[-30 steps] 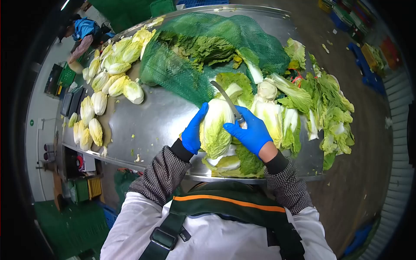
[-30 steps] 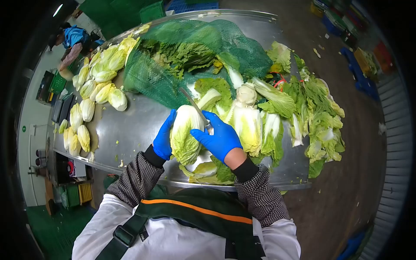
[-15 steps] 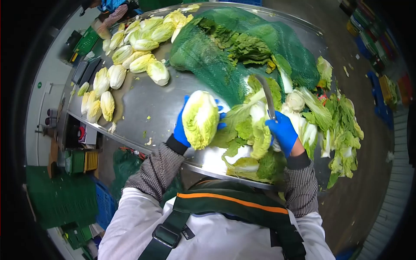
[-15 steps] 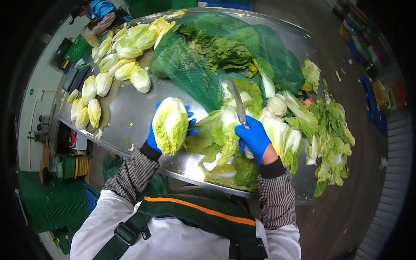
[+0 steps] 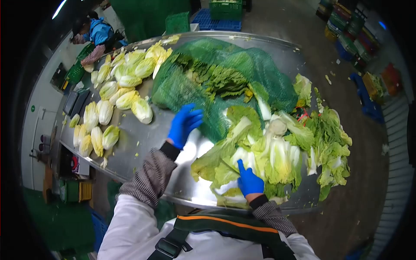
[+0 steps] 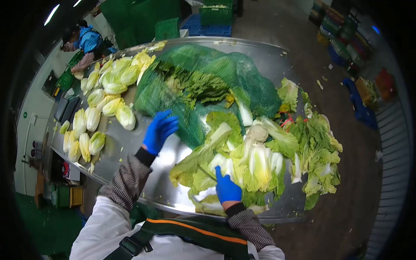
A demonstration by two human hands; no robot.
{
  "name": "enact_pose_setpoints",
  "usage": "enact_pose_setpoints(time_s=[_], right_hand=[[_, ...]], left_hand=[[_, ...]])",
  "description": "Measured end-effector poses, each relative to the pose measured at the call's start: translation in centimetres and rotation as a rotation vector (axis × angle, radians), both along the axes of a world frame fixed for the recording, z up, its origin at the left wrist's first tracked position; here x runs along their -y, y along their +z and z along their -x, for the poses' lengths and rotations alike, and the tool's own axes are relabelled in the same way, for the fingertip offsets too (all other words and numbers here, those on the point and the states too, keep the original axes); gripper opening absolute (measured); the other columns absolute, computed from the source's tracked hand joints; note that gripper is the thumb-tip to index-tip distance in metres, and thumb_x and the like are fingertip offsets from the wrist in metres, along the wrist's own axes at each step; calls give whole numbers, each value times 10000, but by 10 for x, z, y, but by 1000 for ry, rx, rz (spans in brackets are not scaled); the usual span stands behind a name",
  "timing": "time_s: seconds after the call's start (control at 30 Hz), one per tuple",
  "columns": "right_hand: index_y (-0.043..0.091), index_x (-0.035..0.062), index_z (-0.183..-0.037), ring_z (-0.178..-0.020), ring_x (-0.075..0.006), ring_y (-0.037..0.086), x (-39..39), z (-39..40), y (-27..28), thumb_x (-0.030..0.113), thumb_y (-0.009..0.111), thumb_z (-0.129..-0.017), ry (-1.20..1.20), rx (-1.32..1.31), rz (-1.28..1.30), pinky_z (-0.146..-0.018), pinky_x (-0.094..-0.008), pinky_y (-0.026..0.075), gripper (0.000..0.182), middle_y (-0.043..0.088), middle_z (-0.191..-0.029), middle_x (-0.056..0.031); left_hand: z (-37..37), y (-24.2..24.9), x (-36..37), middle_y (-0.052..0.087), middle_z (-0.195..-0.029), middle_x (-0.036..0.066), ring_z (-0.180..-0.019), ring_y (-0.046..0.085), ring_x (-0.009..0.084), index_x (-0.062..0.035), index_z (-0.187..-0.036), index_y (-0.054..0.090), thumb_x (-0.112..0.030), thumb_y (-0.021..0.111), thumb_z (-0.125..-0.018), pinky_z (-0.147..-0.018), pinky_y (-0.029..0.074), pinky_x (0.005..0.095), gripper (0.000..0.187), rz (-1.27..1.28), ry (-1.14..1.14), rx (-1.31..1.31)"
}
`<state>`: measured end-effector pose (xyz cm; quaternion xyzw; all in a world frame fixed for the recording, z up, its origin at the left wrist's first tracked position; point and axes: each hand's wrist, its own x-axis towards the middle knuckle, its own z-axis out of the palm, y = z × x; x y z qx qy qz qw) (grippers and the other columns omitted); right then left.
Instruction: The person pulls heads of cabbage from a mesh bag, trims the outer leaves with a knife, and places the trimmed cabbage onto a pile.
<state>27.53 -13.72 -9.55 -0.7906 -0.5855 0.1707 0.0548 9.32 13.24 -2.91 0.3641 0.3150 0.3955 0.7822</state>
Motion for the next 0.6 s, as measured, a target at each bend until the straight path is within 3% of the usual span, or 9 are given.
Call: enact_pose_setpoints(time_s=[0.13,0.2,0.3,0.33,0.37,0.43,0.47,0.5,0.6], right_hand=[[319,294,-1432,-570,-320,589,17,-56,-11,179,561,-792,-81,126,12,-512,-450,474,694,548,-840,-137],[332,309,-1425,-553,-323,584,23,-95,-11,165,548,-790,-124,170,46,-507,-460,471,687,546,-822,-135],[340,313,-1420,-557,-328,585,30,-155,-3,164,538,-798,-212,210,63,-512,-464,472,670,549,-817,-129],[337,312,-1422,-561,-333,586,31,-175,0,166,520,-808,-244,207,63,-520,-468,474,658,555,-816,-123],[336,312,-1423,-562,-339,585,33,-197,-3,162,502,-817,-291,233,62,-528,-470,474,646,559,-821,-120],[329,316,-1426,-578,-343,589,34,-238,-2,154,491,-819,-379,232,16,-536,-469,474,649,560,-827,-121],[328,317,-1425,-586,-344,590,35,-261,-5,154,486,-822,-401,247,11,-541,-469,475,645,558,-827,-121],[327,318,-1425,-594,-345,591,36,-285,-10,153,481,-825,-419,264,2,-546,-468,476,641,556,-827,-122],[326,300,-1425,-646,-354,611,33,-352,-18,152,466,-841,-574,328,-21,-591,-470,493,618,584,-925,-138]], left_hand=[[-116,1,-64,617,-1071,73,-981,573,144,41,-1350,384,-141,678,-844,-876,458,274,613,-460,62,-304],[-138,-14,-121,608,-1085,104,-976,574,163,44,-1342,390,-220,711,-821,-855,453,289,667,-482,135,-406],[-147,-62,-217,585,-1184,160,-1076,563,236,32,-1281,472,-209,601,-872,-945,424,336,491,-626,207,-649],[-147,-59,-227,575,-1212,172,-1100,558,253,30,-1277,480,-191,592,-871,-958,422,346,476,-653,177,-690],[-142,-92,-273,573,-1217,158,-1092,558,253,33,-1272,488,-179,590,-872,-958,423,348,464,-752,138,-813],[-151,-93,-284,585,-1208,128,-1071,561,222,21,-1252,520,-181,595,-871,-939,429,330,438,-555,85,-727],[-145,-129,-325,590,-1210,120,-1072,559,200,6,-1247,537,-198,592,-874,-932,428,318,429,-597,67,-769],[-146,-149,-348,633,-1072,77,-925,577,171,1,-1182,582,-234,597,-876,-827,457,314,387,-474,56,-749],[-163,-129,-329,599,-846,4,-710,506,139,-38,-1070,634,-294,592,-881,-670,430,310,321,-474,-26,-794]])
